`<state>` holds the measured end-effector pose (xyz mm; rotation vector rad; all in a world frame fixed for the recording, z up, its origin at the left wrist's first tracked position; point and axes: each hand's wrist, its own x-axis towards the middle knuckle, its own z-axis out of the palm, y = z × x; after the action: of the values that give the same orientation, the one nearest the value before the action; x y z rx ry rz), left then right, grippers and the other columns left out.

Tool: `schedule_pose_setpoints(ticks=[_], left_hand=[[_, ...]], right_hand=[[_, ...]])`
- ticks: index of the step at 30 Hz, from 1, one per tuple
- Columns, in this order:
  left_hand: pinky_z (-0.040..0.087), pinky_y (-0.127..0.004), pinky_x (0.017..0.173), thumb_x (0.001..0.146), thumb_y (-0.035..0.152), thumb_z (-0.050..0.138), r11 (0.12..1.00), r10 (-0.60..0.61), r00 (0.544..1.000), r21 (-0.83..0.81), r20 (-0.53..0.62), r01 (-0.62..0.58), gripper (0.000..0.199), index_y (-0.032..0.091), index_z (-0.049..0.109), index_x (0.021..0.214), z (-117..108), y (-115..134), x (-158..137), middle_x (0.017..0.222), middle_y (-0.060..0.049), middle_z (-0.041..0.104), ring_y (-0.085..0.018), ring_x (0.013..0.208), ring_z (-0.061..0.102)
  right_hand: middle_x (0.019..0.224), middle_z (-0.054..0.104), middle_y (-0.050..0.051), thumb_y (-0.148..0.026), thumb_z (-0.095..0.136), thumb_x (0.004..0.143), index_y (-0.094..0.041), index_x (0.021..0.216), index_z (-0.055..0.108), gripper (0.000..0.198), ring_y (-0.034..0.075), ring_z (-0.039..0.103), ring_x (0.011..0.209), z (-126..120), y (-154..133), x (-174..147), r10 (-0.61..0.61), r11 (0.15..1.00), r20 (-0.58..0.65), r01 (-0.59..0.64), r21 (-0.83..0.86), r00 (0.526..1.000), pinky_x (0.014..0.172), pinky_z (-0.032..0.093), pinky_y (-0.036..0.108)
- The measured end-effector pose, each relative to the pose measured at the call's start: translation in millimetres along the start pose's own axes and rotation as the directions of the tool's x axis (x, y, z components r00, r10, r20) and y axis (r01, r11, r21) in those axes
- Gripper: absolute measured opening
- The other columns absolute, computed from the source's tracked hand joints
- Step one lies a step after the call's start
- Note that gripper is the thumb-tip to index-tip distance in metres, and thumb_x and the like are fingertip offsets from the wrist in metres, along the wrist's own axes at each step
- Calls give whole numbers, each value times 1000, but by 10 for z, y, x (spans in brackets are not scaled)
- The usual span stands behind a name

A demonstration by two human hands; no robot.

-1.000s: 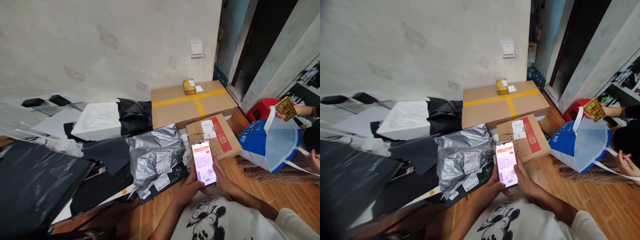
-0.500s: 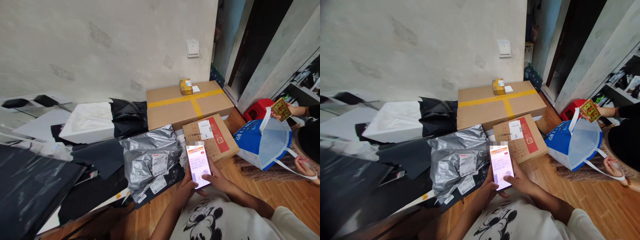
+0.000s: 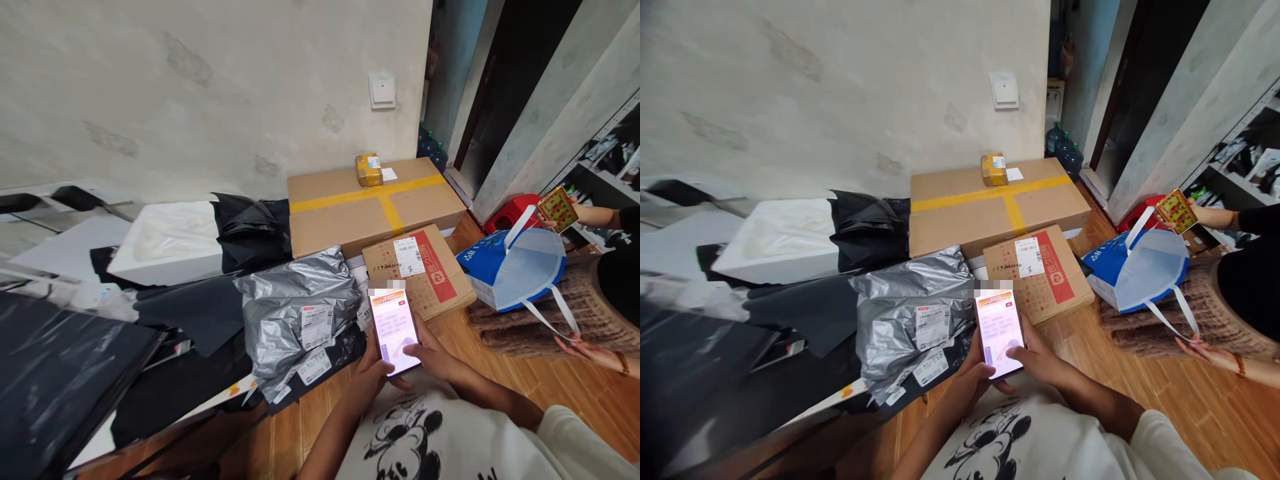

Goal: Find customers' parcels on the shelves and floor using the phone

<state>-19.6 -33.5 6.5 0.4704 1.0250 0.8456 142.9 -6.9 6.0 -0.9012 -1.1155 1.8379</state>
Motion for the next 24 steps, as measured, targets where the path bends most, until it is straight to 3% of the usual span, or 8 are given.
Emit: schedule_pose_setpoints(ticks=[5, 11, 17, 24], left_hand=[[58, -27, 59, 56, 11, 63, 1000, -4, 1000, 11, -8, 4, 127, 41, -8, 157, 41, 40, -27, 146, -8, 52, -33, 110, 57], [55, -24, 52, 57, 13, 61, 1000, -7, 998, -30, 70, 9, 125, 41, -9, 157, 60, 54, -29, 148, -8, 50, -31, 106, 59], [53, -22, 47, 59, 16, 62, 995, 18, 995, -101, 97, -9, 125, 43, -13, 155, 34, -6, -6, 148, -7, 51, -29, 99, 62], [55, -31, 42, 69, 38, 70, 1000, -2, 1000, 3, 24, 2, 114, 27, 1, 160, 143, 109, -33, 136, -16, 58, -31, 89, 63]], right_hand=[[115, 66, 7, -31, 59, 71, -23, 129, 46, 60, 25, 62, 99, 0, -8, 7, 34, 998, -13, -34, 56, 999, 89, 48, 40], [111, 69, 5, -26, 57, 65, -24, 127, 50, 63, 25, 64, 94, -14, 22, 5, 88, 984, -15, -85, 158, 996, 85, 48, 39], [109, 70, 5, -29, 57, 68, -24, 122, 54, 54, 25, 64, 93, -23, 23, 11, 86, 989, -42, -80, 122, 995, 82, 50, 39], [117, 68, 7, -28, 58, 68, -24, 127, 52, 59, 27, 63, 105, -19, 55, 4, 62, 989, -8, -60, 134, 998, 95, 47, 43]])
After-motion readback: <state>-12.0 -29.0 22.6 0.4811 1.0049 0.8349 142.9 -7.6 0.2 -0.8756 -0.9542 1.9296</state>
